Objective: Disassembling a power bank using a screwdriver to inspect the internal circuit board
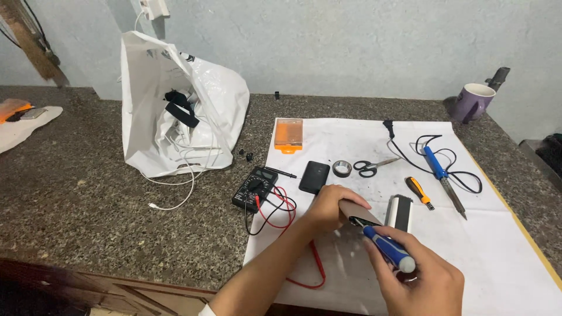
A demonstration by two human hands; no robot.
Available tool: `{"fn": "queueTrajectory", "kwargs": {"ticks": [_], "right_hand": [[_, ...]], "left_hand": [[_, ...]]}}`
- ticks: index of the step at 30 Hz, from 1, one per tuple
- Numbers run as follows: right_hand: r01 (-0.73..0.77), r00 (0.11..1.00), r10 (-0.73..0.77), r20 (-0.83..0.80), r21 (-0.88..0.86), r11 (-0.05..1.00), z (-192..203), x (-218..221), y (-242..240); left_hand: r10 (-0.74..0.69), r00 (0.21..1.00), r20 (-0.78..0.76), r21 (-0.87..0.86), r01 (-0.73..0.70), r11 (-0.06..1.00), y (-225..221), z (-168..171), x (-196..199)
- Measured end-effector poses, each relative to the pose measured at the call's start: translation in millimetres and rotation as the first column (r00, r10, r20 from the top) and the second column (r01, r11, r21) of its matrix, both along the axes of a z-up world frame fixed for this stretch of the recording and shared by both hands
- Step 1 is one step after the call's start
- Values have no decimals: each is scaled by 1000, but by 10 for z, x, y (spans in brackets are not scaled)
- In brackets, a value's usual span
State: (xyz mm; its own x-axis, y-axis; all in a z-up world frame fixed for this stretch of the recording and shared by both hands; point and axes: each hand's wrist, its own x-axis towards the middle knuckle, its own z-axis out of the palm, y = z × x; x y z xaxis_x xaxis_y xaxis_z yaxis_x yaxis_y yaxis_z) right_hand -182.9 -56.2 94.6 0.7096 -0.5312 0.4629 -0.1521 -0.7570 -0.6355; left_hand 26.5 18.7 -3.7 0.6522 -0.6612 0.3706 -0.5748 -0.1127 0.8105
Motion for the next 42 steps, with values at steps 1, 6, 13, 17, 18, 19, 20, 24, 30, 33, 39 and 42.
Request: {"fn": "queueTrajectory", "kwargs": {"ticks": [1, 6, 13, 17, 18, 19, 20, 24, 30, 33, 39, 42], "right_hand": [[-9, 999, 9, 43, -1, 1000, -18, -2, 0], [22, 998, -27, 63, 84, 996, -144, -5, 57], [-3, 917, -41, 397, 108, 994, -739, 170, 32], [-29, 914, 22, 406, 12, 1000, -677, 324, -47], [-36, 912, 30, 410, 7, 999, -639, 419, -147], [-75, 909, 103, 403, -86, 993, -599, 516, -244], [-113, 902, 176, 393, -178, 978, -554, 625, -338], [-163, 850, 287, 441, -297, 941, -238, 1051, -447], [-280, 800, 390, 457, -291, 915, -205, 1449, -411], [-149, 865, 239, 442, -229, 962, -482, 1513, -472], [-46, 800, 191, 568, -259, 965, -571, 1214, -460], [-37, 757, 199, 622, -263, 964, -493, 1100, -388]], "left_hand": [[14, 1000, -19, 30, -13, 999, -9, -11, 11], [52, 994, -95, 79, -45, 996, 16, 65, -54], [0, 999, -47, 35, 1, 999, -11, -55, 19], [78, 987, -143, 31, -75, 997, 40, 180, -135], [84, 987, -140, 26, -82, 996, 21, 89, -88], [60, 992, -114, -33, -65, 997, 2, 0, -40], [39, 996, -84, -90, -47, 995, -13, -80, 22], [172, 949, -265, -37, -188, 981, -119, -193, 78], [417, 856, -304, 231, -359, 904, -233, -358, 211], [-67, 944, -323, -293, -33, 956, -175, -358, 164], [164, 933, -321, 15, -168, 986, -190, -263, 132], [159, 981, -110, 17, -158, 987, -190, -372, 166]]}}
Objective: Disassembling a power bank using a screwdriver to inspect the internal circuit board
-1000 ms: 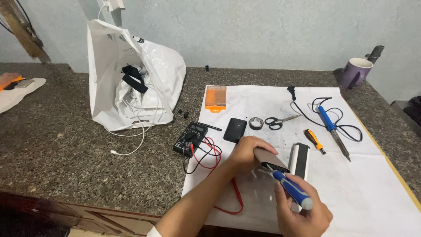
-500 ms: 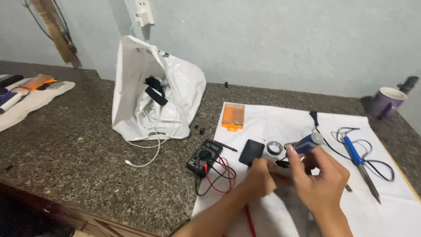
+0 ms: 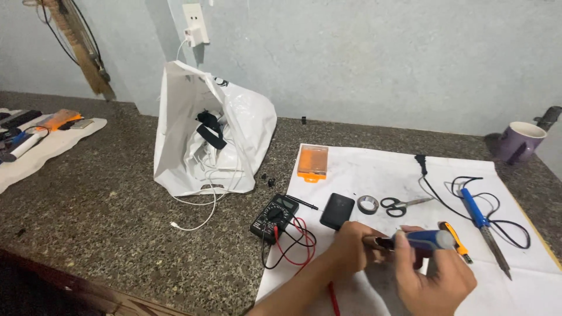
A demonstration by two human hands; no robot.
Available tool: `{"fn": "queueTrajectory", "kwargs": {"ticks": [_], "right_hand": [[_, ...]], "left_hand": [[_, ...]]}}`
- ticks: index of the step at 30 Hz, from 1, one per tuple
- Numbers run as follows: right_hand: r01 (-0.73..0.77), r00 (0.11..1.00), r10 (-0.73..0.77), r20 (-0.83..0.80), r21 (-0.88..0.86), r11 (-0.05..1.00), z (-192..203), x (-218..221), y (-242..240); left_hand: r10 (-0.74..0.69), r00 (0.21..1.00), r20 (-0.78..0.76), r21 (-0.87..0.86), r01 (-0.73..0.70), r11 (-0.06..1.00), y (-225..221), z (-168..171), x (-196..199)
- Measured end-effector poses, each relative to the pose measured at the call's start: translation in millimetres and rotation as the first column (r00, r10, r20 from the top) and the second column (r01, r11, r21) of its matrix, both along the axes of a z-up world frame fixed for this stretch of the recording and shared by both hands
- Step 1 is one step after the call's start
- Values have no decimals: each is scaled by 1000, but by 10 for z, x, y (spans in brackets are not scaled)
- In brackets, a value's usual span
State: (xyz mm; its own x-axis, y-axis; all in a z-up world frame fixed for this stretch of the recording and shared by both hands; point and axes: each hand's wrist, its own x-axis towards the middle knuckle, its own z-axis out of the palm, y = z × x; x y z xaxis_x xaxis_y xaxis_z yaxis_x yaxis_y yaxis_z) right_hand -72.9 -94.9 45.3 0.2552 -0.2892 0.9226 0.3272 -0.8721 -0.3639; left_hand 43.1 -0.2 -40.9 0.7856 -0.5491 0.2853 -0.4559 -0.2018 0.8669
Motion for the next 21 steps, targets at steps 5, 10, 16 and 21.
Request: {"fn": "queueTrajectory", "kwargs": {"ticks": [5, 10, 16, 21], "right_hand": [[-94, 991, 87, -104, -64, 993, 234, -59, 39], [-144, 976, 135, -172, -42, 989, 274, -103, -2], [-148, 926, 156, -343, 49, 988, 345, -200, -27], [-166, 891, 182, -416, 74, 983, 660, -150, -214]], "left_hand": [[87, 953, -289, 22, -84, 996, 10, 73, -48], [2, 952, -307, -90, -31, 995, 113, 303, -184], [40, 997, 71, 21, -42, 999, 93, 109, -32], [107, 994, -20, 75, -105, 992, 96, 341, -156]]}}
